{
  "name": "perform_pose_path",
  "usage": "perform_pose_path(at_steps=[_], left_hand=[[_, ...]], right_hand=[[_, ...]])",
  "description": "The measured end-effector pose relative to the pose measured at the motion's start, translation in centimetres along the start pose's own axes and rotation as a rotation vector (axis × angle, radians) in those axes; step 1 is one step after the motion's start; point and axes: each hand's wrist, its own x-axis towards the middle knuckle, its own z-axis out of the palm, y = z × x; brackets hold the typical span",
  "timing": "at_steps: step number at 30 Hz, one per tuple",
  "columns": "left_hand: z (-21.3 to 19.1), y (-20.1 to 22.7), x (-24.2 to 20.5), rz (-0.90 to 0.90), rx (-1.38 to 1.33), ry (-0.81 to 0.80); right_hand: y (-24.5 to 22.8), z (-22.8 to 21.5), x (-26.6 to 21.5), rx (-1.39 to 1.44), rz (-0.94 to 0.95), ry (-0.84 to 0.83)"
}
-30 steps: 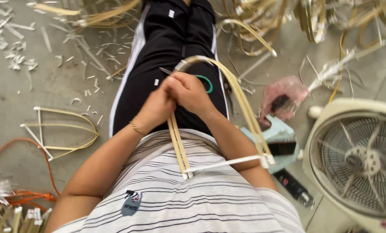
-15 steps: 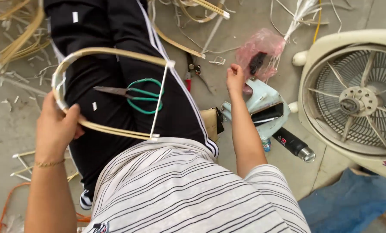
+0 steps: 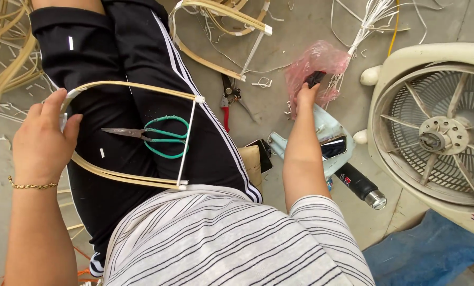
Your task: The recorder is assembling and trimming bamboo structures for manufacturing, using scissors and nippers to cut and fit components.
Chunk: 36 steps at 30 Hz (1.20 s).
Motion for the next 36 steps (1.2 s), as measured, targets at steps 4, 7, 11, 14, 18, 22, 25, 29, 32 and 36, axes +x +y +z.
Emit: perform_pose_path(at_steps=[4,7,11,14,18,22,25,29,32,36], left_hand=[[1.3,-1.1,-0.1,0.045,-0.064,0.057],[1.9,-1.9,-0.7,-0.002,-0.091,0.029],[1.3,-1.7,-0.7,-0.085,-0.291,0.017],[2.7,-3.1,-1.2,-0.157,-0.603,0.007],[-2.0,3.6,-0.4,-0.344,-1.273,-0.131],[-0.4,4.7,-1.6,-0.286,-1.603,-0.285],[1.2,6.0,-2.9,-0.29,-1.693,-0.365],[3.4,7.2,-4.9,-0.31,-1.963,-0.516],[4.3,8.2,-5.8,-0.329,-1.998,-0.489],[5.8,7.3,-6.6,-0.225,-1.933,-0.422]], right_hand=[[11.2,1.4,13.1,-0.404,-0.591,0.229],[10.2,1.4,6.3,-0.554,-0.61,0.004],[11.5,1.7,-1.2,-0.913,-0.628,-0.21],[14.4,0.8,-3.1,-1.022,-0.625,-0.3],[16.2,-2.0,-2.5,-0.547,-1.013,-0.055],[5.4,-2.8,-11.5,0.106,-0.435,-0.313],[-0.6,-1.9,-21.4,0.387,-0.432,-0.648],[-4.0,4.0,-34.2,-0.043,-0.66,-0.949],[-5.0,7.8,-39.5,-0.326,-0.925,-1.047],[-7.7,11.0,-39.0,-0.059,-1.161,-1.13]])
